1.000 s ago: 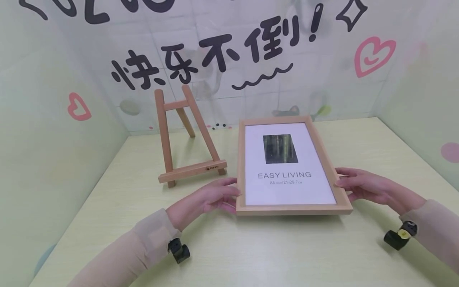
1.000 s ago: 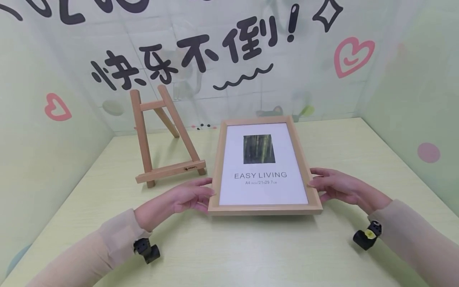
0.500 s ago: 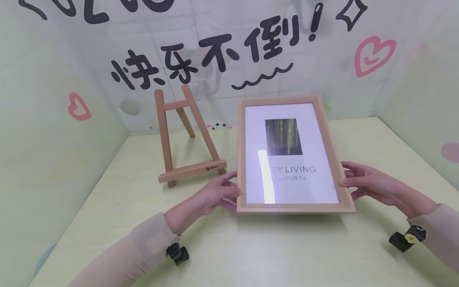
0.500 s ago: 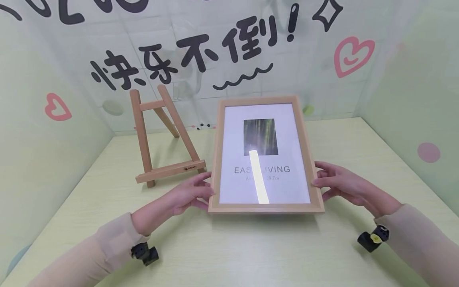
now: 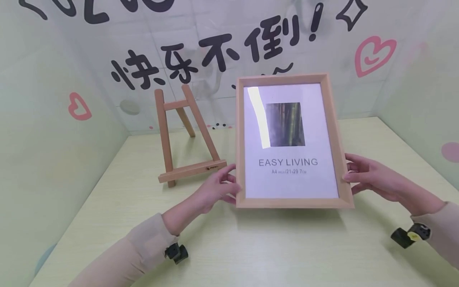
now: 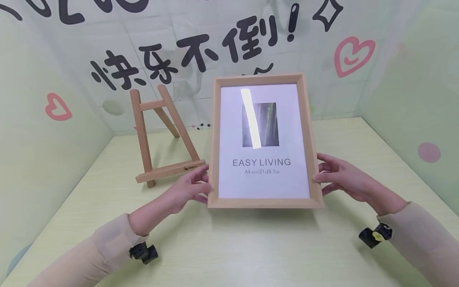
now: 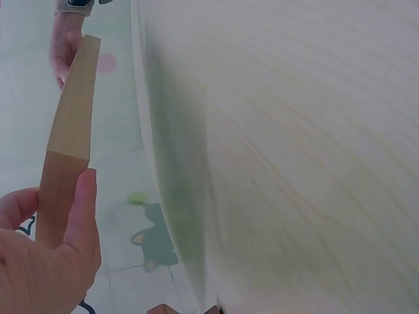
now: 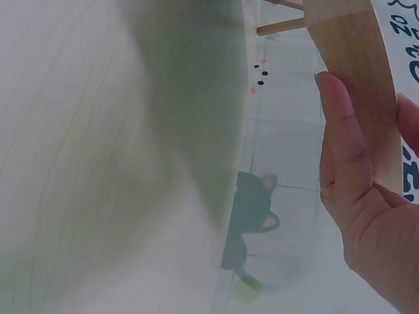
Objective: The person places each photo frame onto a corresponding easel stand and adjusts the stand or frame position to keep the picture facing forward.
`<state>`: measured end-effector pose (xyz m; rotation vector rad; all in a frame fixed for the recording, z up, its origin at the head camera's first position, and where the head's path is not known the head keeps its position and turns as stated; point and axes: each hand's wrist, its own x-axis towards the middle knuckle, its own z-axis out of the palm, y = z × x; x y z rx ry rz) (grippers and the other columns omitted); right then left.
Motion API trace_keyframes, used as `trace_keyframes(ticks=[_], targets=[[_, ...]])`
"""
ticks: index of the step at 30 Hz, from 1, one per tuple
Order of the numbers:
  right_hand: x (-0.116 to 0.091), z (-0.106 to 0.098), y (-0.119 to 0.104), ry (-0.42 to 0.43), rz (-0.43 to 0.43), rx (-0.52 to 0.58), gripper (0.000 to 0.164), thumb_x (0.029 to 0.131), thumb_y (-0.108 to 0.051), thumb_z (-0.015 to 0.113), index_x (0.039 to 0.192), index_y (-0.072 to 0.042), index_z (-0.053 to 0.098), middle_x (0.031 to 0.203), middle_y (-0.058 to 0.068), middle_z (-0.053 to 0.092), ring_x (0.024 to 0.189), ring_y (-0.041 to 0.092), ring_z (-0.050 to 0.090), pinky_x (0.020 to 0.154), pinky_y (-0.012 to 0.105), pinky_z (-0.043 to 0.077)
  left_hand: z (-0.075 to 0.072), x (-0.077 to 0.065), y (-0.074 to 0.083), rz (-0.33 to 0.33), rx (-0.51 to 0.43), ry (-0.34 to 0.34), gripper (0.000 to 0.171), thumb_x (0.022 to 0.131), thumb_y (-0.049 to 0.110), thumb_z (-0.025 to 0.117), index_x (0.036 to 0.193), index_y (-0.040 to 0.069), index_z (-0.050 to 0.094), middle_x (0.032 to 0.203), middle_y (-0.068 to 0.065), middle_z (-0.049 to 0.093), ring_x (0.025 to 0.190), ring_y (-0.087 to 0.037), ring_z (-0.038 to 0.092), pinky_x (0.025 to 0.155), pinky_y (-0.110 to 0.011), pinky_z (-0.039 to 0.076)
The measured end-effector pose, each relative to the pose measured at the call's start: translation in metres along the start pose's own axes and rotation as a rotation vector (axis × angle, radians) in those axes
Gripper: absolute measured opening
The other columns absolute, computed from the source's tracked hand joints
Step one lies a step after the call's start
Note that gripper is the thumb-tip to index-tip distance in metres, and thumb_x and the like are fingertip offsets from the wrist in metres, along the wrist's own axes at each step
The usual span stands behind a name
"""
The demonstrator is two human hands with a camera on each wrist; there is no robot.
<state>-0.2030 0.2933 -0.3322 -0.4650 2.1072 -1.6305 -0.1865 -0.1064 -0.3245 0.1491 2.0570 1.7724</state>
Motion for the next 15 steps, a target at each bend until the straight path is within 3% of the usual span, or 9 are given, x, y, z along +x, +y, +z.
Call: trace_keyframes(ticks=[6,15], targets=[[0.0,0.005,-0.005,0.054,-0.084,-0.062,0.066,0.091,0.001,0.048,0.143,0.005,0.007,0.11,-0.008,0.056,0.091,0.015,0.063,0.07,0.038,0.055,-0.002,0.0,0.002,0.095,0.028,0.022,0.071,0.081,-0.003,0.06,0.143,0.012,0.03,0.104,-0.014,0.05,0.081,-0.018,0.059,0.069,-0.04,0.057],[-0.002,0.008,-0.014,0.083,-0.328,0.011,0.069,0.087,0.014,0.046,0.146,-0.013,0.022,0.114,-0.001,0.053,0.092,0.009,0.061,0.066,0.032,0.057,-0.011,-0.002,0.009,0.317,0.103,0.018,0.071,0.082,-0.002,0.058,0.144,0.008,0.026,0.106,-0.014,0.048,0.081,-0.016,0.053,0.068,-0.033,0.057]])
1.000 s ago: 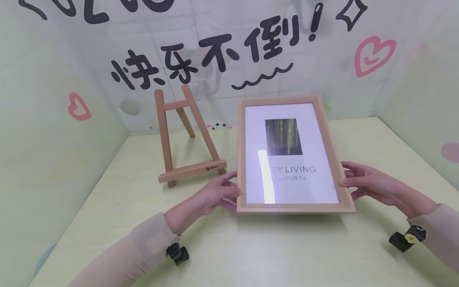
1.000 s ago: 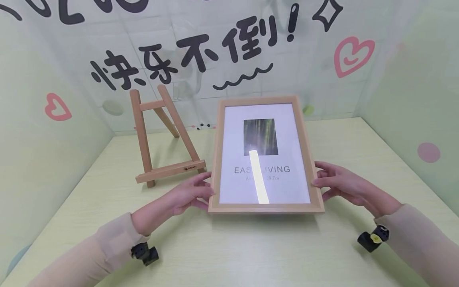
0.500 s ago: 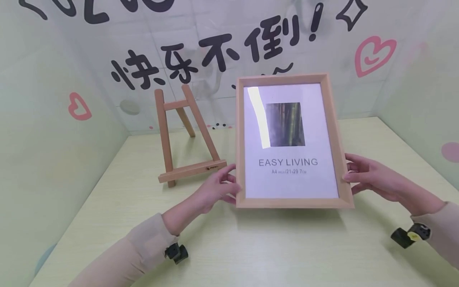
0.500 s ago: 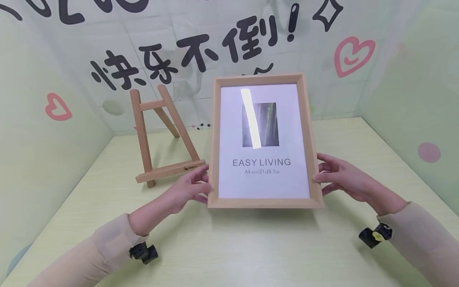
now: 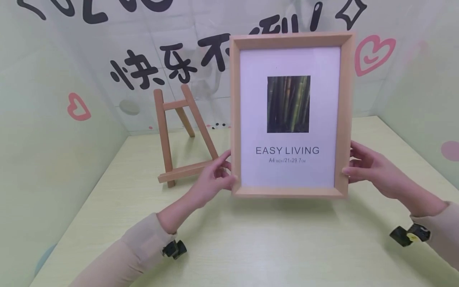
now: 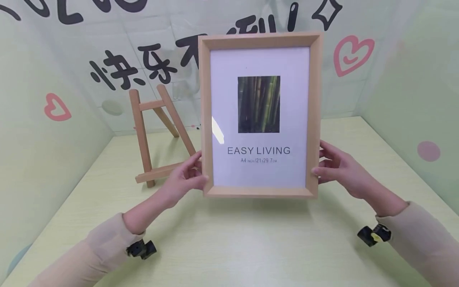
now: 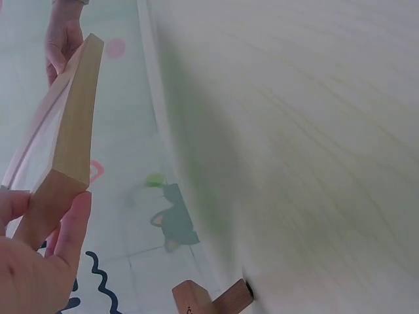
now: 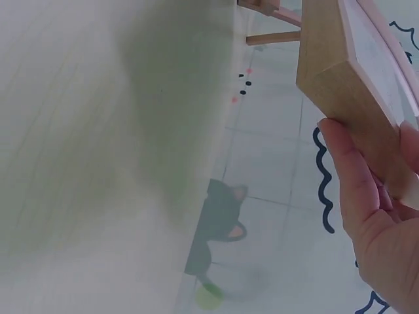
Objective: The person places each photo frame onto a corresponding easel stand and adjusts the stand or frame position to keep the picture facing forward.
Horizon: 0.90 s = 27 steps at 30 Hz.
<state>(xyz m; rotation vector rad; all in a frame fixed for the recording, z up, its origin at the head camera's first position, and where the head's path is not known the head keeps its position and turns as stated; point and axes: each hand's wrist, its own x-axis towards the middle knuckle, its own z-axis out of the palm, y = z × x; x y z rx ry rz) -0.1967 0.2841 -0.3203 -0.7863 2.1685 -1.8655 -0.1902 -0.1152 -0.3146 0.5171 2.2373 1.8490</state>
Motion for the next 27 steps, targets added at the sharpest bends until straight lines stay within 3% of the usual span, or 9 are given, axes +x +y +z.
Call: trace_keyframes(ticks=[8,17,27], targets=[[0.003,0.005,-0.015,0.026,-0.098,0.032,0.078,0.084,0.019,0.046,0.148,-0.016,0.016,0.115,0.001,0.052,0.092,0.009,0.059,0.068,0.027,0.056,-0.004,-0.002,0.011,0.109,0.097,0.045,0.073,0.084,0.0,0.061,0.146,0.013,0.024,0.107,-0.015,0.048,0.085,-0.018,0.053,0.069,-0.022,0.054],[0.009,0.008,-0.028,0.056,-0.22,0.088,0.084,0.079,0.027,0.044,0.148,-0.014,0.015,0.113,0.003,0.056,0.09,0.013,0.06,0.069,0.026,0.056,-0.007,-0.002,0.019,0.175,0.107,0.097,0.075,0.082,-0.004,0.062,0.145,0.013,0.025,0.108,-0.016,0.051,0.085,-0.014,0.056,0.072,-0.019,0.053],[0.027,0.009,-0.043,0.064,-0.249,0.092,0.081,0.081,0.025,0.044,0.147,-0.015,0.019,0.113,0.004,0.057,0.089,0.013,0.06,0.07,0.025,0.056,-0.016,0.0,0.027,0.254,0.114,0.164,0.075,0.08,-0.008,0.062,0.144,0.008,0.026,0.107,-0.017,0.051,0.081,-0.006,0.055,0.073,-0.018,0.053]])
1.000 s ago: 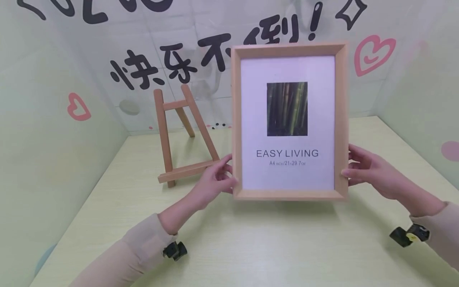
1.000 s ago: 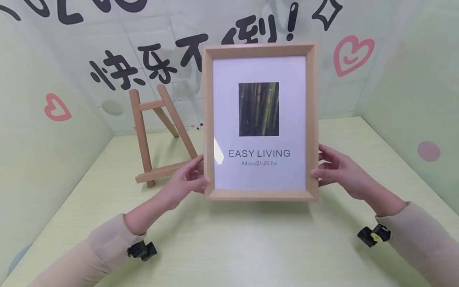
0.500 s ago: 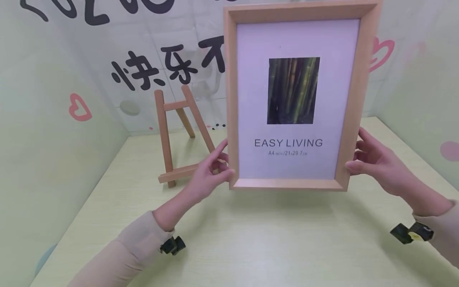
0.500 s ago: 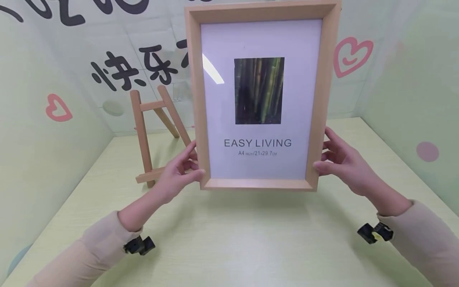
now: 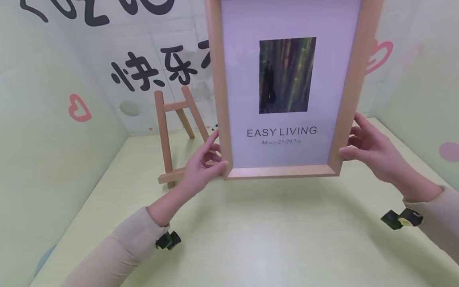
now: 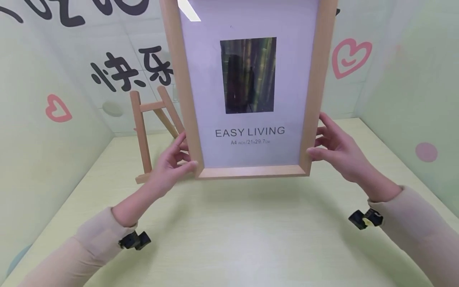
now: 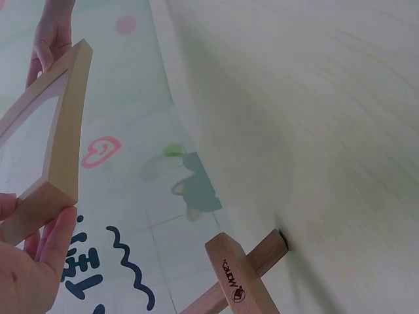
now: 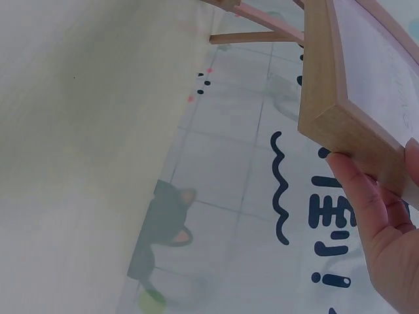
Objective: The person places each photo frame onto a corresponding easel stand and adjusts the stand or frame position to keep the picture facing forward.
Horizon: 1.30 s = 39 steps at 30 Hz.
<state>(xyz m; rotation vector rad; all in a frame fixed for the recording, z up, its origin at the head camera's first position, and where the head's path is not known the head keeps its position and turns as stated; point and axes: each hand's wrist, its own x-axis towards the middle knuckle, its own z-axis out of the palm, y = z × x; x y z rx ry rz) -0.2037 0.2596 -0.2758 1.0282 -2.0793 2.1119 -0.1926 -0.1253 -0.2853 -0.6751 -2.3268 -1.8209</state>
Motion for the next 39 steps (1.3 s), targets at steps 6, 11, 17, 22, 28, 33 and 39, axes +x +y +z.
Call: trace_keyframes(ticks=[6,11,17,22,28,33,39], targets=[[0.017,0.001,0.0,0.003,-0.004,-0.02,0.079,0.082,0.022,0.046,0.147,-0.017,0.021,0.114,0.004,0.057,0.088,0.014,0.06,0.071,0.024,0.056,-0.009,0.005,0.002,0.013,0.038,0.024,0.076,0.08,-0.007,0.062,0.145,0.01,0.026,0.107,-0.014,0.05,0.082,-0.006,0.053,0.069,-0.015,0.052],[0.03,0.004,0.001,0.017,-0.012,-0.067,0.079,0.083,0.019,0.048,0.147,-0.019,0.021,0.119,0.003,0.055,0.09,0.014,0.06,0.07,0.024,0.056,-0.017,0.009,0.004,0.015,0.048,0.052,0.076,0.08,-0.008,0.062,0.145,0.01,0.026,0.106,-0.012,0.05,0.081,-0.005,0.054,0.069,-0.016,0.053],[0.049,0.01,0.004,0.02,-0.01,-0.079,0.077,0.085,0.015,0.05,0.147,-0.022,0.022,0.123,0.006,0.05,0.093,0.016,0.059,0.071,0.025,0.056,-0.03,0.013,0.006,0.017,0.074,0.065,0.076,0.081,-0.006,0.062,0.145,0.013,0.025,0.11,-0.015,0.052,0.081,-0.005,0.056,0.07,-0.017,0.054],[0.065,0.015,0.011,0.04,0.002,-0.087,0.076,0.085,0.011,0.052,0.146,-0.024,0.023,0.123,0.004,0.05,0.094,0.016,0.059,0.07,0.025,0.056,-0.043,0.017,0.003,-0.009,0.122,0.077,0.076,0.083,-0.002,0.063,0.146,0.014,0.024,0.112,-0.013,0.051,0.083,-0.005,0.056,0.073,-0.015,0.052],[0.083,0.02,0.022,0.045,-0.009,-0.047,0.075,0.085,0.01,0.054,0.146,-0.022,0.025,0.116,0.004,0.053,0.091,0.015,0.059,0.069,0.025,0.056,-0.056,0.021,-0.006,0.018,0.099,0.091,0.075,0.083,-0.002,0.063,0.145,0.016,0.025,0.106,-0.005,0.051,0.082,-0.008,0.055,0.074,-0.017,0.053],[0.096,0.025,0.029,0.047,-0.002,-0.083,0.073,0.085,0.007,0.056,0.146,-0.021,0.025,0.113,0.003,0.055,0.089,0.014,0.06,0.069,0.025,0.056,-0.067,0.024,-0.013,0.033,0.089,0.093,0.074,0.083,-0.001,0.062,0.145,0.02,0.027,0.103,0.0,0.051,0.082,-0.008,0.056,0.073,-0.016,0.053],[0.111,0.033,0.038,0.063,0.04,-0.153,0.075,0.085,0.004,0.058,0.146,-0.023,0.023,0.113,0.006,0.054,0.088,0.016,0.059,0.068,0.026,0.056,-0.081,0.025,-0.019,0.054,0.103,0.109,0.074,0.081,-0.006,0.062,0.144,0.016,0.03,0.1,0.002,0.053,0.079,-0.007,0.055,0.07,-0.015,0.053]])
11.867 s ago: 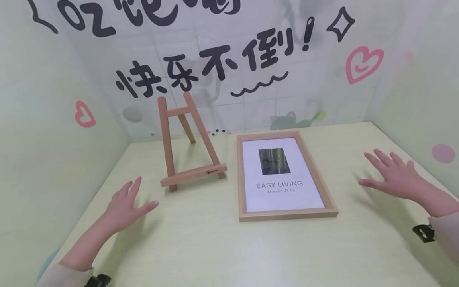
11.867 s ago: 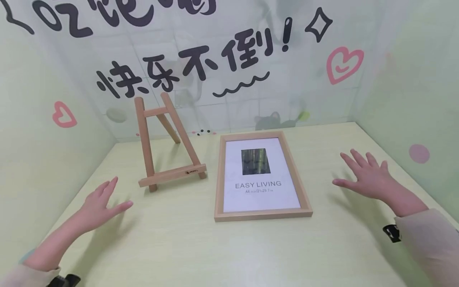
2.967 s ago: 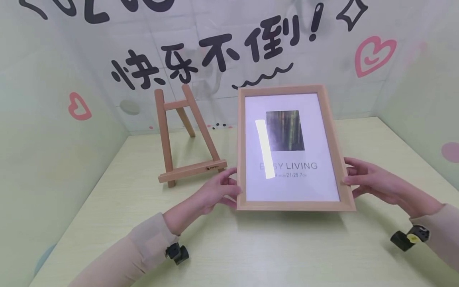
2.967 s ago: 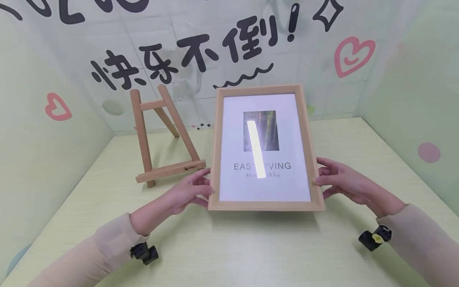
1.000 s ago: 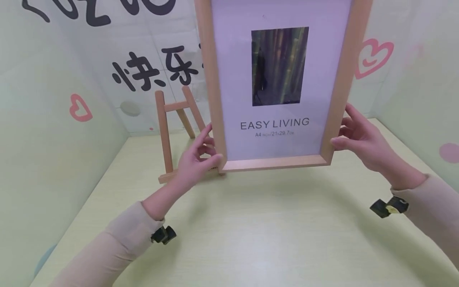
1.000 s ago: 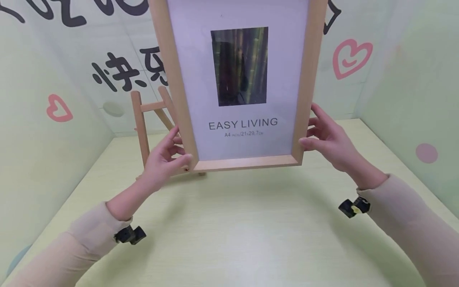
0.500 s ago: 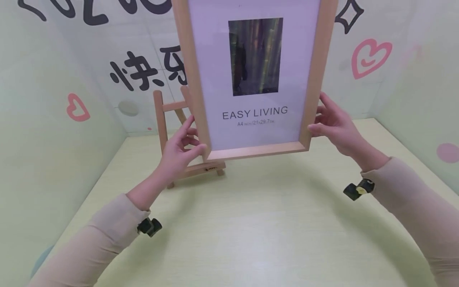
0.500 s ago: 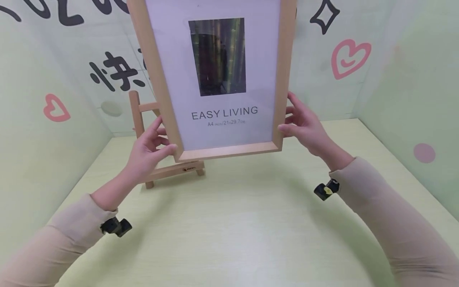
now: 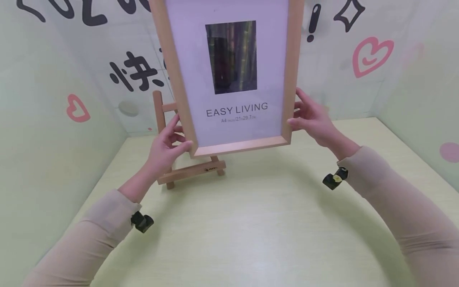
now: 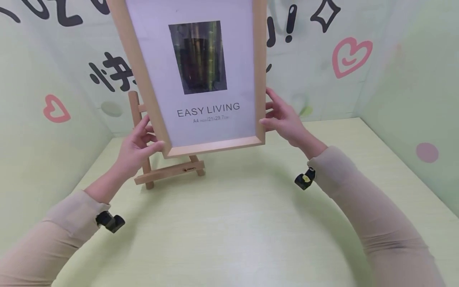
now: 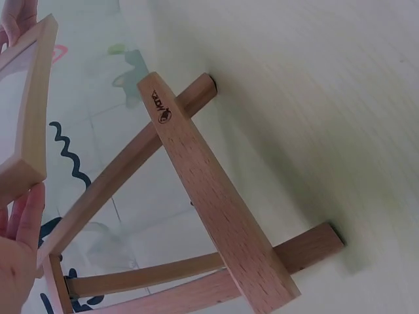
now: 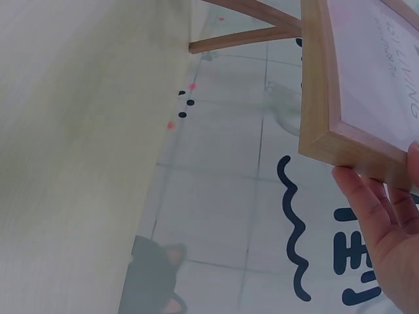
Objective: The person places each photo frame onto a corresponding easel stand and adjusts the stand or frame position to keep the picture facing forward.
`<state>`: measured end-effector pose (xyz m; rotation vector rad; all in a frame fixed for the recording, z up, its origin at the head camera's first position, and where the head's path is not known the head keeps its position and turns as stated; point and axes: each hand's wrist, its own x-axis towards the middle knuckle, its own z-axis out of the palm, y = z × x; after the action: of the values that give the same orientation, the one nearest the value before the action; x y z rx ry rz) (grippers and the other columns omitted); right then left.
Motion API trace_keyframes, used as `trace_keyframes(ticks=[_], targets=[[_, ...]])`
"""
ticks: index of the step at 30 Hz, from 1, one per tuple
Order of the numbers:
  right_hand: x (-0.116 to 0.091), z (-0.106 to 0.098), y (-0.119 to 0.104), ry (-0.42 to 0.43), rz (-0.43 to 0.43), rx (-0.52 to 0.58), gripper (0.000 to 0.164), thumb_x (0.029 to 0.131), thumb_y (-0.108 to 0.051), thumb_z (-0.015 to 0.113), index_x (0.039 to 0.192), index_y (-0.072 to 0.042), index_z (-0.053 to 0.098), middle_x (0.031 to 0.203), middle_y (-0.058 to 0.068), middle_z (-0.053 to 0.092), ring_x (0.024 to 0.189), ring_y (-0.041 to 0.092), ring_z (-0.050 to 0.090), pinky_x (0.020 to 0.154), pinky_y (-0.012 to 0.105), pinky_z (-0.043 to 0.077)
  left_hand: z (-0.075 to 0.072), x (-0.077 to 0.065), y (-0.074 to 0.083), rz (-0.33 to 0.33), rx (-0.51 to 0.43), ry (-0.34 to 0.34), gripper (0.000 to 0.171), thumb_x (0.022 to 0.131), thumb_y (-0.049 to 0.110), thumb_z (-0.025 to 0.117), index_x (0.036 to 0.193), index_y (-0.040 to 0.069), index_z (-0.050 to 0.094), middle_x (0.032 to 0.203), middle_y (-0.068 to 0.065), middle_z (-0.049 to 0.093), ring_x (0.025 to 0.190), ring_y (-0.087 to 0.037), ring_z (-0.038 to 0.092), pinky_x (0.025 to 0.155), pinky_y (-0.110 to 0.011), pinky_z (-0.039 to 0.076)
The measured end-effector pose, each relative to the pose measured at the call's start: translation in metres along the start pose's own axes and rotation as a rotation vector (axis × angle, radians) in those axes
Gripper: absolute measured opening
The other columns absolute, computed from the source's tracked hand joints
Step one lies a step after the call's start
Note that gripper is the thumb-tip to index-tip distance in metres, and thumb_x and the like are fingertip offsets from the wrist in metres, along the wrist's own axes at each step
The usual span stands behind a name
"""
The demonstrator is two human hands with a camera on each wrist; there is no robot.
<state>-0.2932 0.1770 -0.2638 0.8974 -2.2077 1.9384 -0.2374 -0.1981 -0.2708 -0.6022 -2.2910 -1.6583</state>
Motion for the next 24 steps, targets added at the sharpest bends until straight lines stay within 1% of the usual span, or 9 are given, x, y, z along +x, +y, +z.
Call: trace_keyframes(ticks=[6,9,12,15,18,22,24], targets=[[0.015,0.013,0.007,-0.008,0.034,0.007,0.076,0.086,0.002,0.058,0.147,-0.022,0.021,0.118,0.018,0.05,0.09,0.016,0.058,0.069,0.026,0.056,-0.012,0.001,-0.01,-0.002,-0.045,0.009,0.074,0.081,-0.006,0.063,0.144,0.015,0.03,0.099,0.002,0.053,0.079,-0.007,0.055,0.069,-0.014,0.053],[0.021,0.019,0.011,-0.012,0.036,0.007,0.075,0.086,0.003,0.058,0.147,-0.022,0.021,0.118,0.019,0.049,0.089,0.017,0.058,0.069,0.027,0.056,-0.018,0.001,-0.016,-0.006,-0.086,0.016,0.075,0.08,-0.009,0.062,0.144,0.013,0.03,0.098,0.001,0.053,0.078,-0.007,0.055,0.068,-0.014,0.052],[0.026,0.024,0.014,-0.013,0.033,0.011,0.075,0.086,0.003,0.057,0.147,-0.021,0.021,0.116,0.017,0.05,0.088,0.017,0.058,0.069,0.027,0.056,-0.023,0.001,-0.021,-0.013,-0.116,0.028,0.076,0.079,-0.013,0.06,0.144,0.012,0.028,0.098,0.001,0.053,0.077,-0.006,0.056,0.069,-0.013,0.052],[0.031,0.028,0.018,-0.017,0.035,0.036,0.075,0.086,0.005,0.056,0.147,-0.021,0.021,0.114,0.017,0.05,0.087,0.017,0.058,0.068,0.028,0.056,-0.027,0.0,-0.023,-0.008,-0.1,0.039,0.076,0.079,-0.013,0.06,0.144,0.011,0.028,0.099,0.002,0.053,0.077,-0.005,0.055,0.07,-0.011,0.051],[0.034,0.033,0.021,-0.02,0.041,0.063,0.076,0.085,0.007,0.056,0.147,-0.021,0.021,0.114,0.018,0.049,0.087,0.018,0.058,0.067,0.03,0.057,-0.031,-0.001,-0.024,0.0,-0.059,0.047,0.075,0.079,-0.012,0.061,0.143,0.011,0.03,0.099,0.004,0.054,0.077,-0.005,0.054,0.07,-0.01,0.05],[0.037,0.038,0.024,-0.02,0.051,0.059,0.076,0.085,0.008,0.056,0.147,-0.021,0.021,0.116,0.02,0.049,0.087,0.018,0.058,0.067,0.031,0.057,-0.035,-0.003,-0.026,0.004,-0.037,0.049,0.074,0.08,-0.011,0.062,0.143,0.011,0.03,0.097,0.005,0.054,0.077,-0.006,0.053,0.069,-0.009,0.049],[0.038,0.04,0.025,-0.018,0.057,0.057,0.076,0.085,0.009,0.055,0.147,-0.021,0.021,0.115,0.02,0.049,0.087,0.017,0.058,0.067,0.031,0.057,-0.037,-0.004,-0.027,0.005,-0.043,0.048,0.074,0.08,-0.011,0.061,0.143,0.011,0.03,0.097,0.005,0.054,0.077,-0.006,0.053,0.068,-0.009,0.049]])
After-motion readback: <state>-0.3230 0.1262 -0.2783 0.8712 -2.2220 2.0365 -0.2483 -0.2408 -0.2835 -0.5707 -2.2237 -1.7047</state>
